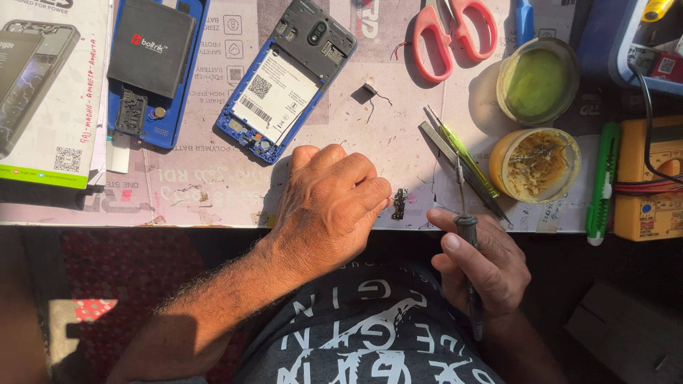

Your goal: The person solders a small electronic component using a soldering iron and tweezers. They repeatedly heat the component and apply solder while holding it steady with tweezers.

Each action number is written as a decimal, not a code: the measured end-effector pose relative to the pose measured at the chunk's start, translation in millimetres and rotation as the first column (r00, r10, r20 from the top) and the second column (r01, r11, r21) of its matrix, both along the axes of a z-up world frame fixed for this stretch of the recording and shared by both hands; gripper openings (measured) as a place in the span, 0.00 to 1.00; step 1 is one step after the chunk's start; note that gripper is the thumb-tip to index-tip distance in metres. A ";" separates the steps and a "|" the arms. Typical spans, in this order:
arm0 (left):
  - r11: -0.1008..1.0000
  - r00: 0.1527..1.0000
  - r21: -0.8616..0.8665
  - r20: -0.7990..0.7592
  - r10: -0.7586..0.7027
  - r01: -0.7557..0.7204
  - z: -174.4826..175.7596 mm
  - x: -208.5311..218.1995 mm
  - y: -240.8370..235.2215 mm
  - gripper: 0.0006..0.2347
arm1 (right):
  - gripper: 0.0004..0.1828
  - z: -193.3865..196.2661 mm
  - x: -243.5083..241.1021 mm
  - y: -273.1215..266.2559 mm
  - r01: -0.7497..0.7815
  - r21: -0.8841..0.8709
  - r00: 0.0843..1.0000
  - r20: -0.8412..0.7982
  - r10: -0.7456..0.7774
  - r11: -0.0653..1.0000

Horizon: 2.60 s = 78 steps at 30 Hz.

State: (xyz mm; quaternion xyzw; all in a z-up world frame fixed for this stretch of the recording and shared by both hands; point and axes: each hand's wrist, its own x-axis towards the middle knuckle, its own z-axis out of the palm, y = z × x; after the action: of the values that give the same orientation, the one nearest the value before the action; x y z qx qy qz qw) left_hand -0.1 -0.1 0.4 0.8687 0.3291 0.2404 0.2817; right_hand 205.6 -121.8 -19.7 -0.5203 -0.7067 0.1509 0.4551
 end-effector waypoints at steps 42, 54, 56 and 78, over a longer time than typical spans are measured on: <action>1.000 1.000 0.022 0.023 -0.003 0.002 -1.6 -1.6 -0.1 0.06 | 0.25 6.2 -15.4 29.1 0.016 -0.073 0.985 0.173 -0.003 0.997; 1.000 1.000 0.000 0.004 0.009 -0.009 -0.8 -5.1 -1.6 0.14 | 0.27 -2.3 -9.2 25.8 -0.022 0.009 0.985 0.172 0.020 1.000; 1.000 1.000 -0.004 0.017 0.020 -0.019 2.6 -4.6 -1.9 0.16 | 0.27 -6.7 -7.3 22.9 -0.038 0.058 0.989 0.145 0.029 0.998; 0.825 0.940 0.457 -0.225 -0.255 0.333 10.0 65.1 33.0 0.04 | 0.22 -16.7 40.2 -55.7 0.241 0.312 0.970 -0.052 -0.237 0.919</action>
State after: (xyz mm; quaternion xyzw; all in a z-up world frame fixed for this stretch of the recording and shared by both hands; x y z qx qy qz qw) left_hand 65.0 32.9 10.4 0.9676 0.1403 0.2013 0.0603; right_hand 245.7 -177.5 -36.4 -0.5220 -0.6500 -0.0173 0.5520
